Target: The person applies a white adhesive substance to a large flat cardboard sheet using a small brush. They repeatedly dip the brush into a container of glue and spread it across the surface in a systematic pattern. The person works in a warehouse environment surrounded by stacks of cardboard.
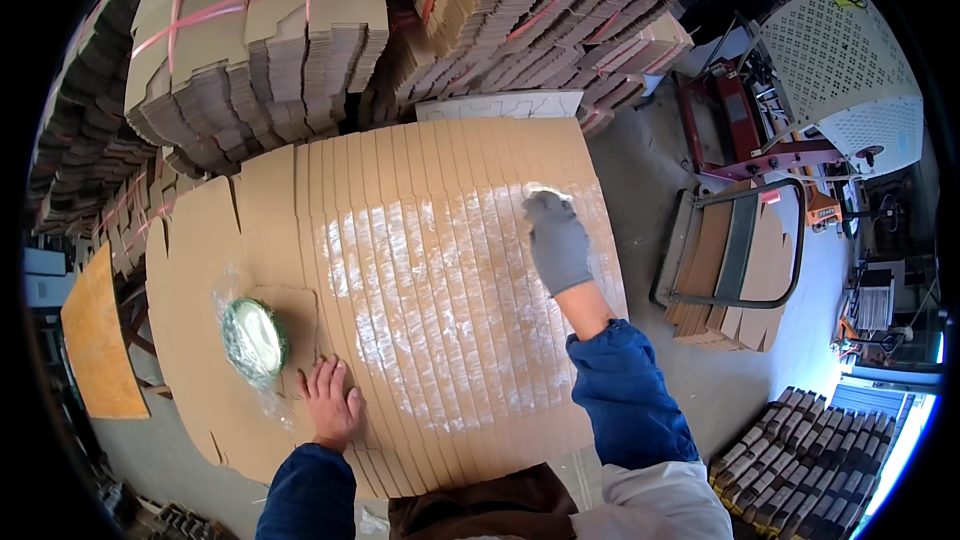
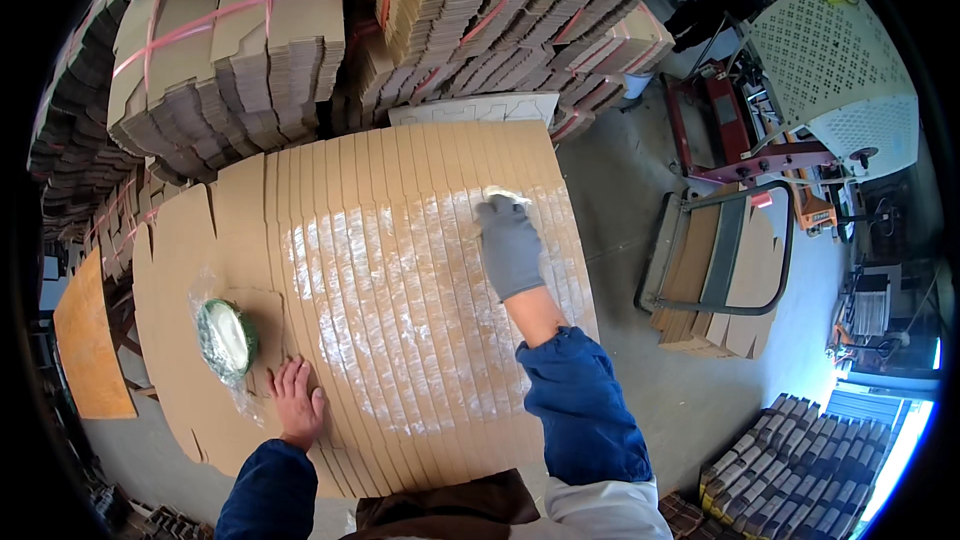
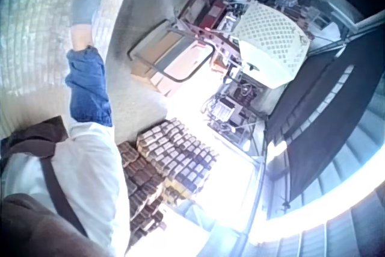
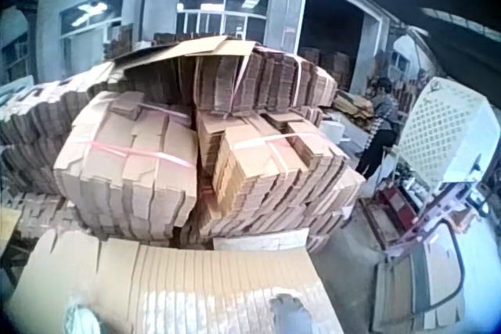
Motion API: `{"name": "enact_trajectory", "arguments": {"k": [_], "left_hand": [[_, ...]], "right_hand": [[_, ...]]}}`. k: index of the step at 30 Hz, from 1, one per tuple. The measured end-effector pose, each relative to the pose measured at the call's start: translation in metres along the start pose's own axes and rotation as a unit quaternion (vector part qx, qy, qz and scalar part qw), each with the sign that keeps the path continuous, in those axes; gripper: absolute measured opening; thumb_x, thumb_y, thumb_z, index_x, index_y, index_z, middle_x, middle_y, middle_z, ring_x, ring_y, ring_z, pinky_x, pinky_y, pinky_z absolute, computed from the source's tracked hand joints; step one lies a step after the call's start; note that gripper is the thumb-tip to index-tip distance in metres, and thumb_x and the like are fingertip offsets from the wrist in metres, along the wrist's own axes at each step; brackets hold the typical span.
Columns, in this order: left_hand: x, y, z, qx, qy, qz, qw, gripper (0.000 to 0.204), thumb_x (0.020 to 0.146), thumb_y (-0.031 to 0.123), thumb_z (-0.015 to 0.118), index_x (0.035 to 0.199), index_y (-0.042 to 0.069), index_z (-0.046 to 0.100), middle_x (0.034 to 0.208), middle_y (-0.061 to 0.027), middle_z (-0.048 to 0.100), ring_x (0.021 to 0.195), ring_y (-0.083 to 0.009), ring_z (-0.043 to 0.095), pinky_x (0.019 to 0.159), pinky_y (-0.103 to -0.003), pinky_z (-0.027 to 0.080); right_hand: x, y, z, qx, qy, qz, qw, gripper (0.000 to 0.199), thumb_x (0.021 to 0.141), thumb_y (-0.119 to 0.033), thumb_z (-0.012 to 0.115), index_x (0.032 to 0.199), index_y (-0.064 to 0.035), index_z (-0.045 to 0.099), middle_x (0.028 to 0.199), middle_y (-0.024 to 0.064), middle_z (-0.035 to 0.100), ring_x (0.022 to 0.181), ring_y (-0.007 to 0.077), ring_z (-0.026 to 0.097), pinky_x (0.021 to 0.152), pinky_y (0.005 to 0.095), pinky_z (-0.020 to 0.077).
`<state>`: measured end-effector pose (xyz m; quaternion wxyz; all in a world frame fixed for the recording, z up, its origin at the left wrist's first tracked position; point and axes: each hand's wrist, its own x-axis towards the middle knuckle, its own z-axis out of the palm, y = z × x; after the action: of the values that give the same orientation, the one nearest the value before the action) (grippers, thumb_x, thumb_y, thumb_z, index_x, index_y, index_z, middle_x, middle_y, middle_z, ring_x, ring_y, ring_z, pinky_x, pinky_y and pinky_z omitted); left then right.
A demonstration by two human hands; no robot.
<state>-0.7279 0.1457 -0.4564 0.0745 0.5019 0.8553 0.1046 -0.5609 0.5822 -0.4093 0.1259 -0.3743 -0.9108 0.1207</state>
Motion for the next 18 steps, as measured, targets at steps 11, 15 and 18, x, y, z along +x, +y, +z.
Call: {"name": "enact_trajectory", "arguments": {"k": [11, 15, 18], "left_hand": [[0.003, 0.003, -0.001, -0.011, 0.000, 0.003, 1.000, 0.051, 0.086, 0.028, 0.056, 0.131, 0.006, 0.053, 0.141, -0.0125, 0.050, 0.135, -0.0367, 0.040, 0.117, -0.062, 0.015], [0.002, 0.004, -0.003, -0.010, -0.003, -0.004, 1.000, 0.051, 0.085, 0.028, 0.056, 0.131, 0.006, 0.053, 0.141, -0.0123, 0.050, 0.135, -0.0366, 0.040, 0.117, -0.062, 0.014], [0.002, 0.004, -0.001, -0.013, -0.004, 0.001, 1.000, 0.051, 0.085, 0.028, 0.057, 0.131, 0.006, 0.053, 0.142, -0.0123, 0.050, 0.135, -0.0366, 0.040, 0.117, -0.062, 0.014]], "right_hand": [[-0.009, 0.016, 0.006, 0.003, 0.016, 0.019, 1.000, 0.028, 0.077, -0.004, 0.066, 0.105, -0.0089, 0.065, 0.111, 0.0097, 0.063, 0.099, 0.0333, 0.062, 0.080, 0.0441, 0.0550], [-0.008, 0.029, 0.003, 0.014, 0.043, 0.076, 0.996, 0.031, 0.076, 0.000, 0.066, 0.106, -0.0100, 0.066, 0.115, 0.0093, 0.064, 0.102, 0.0343, 0.062, 0.084, 0.0435, 0.0541], [-0.012, 0.035, 0.013, 0.018, 0.054, 0.040, 0.998, 0.027, 0.079, -0.001, 0.065, 0.104, -0.0093, 0.065, 0.111, 0.0120, 0.065, 0.101, 0.0356, 0.063, 0.084, 0.0444, 0.0529]]}}
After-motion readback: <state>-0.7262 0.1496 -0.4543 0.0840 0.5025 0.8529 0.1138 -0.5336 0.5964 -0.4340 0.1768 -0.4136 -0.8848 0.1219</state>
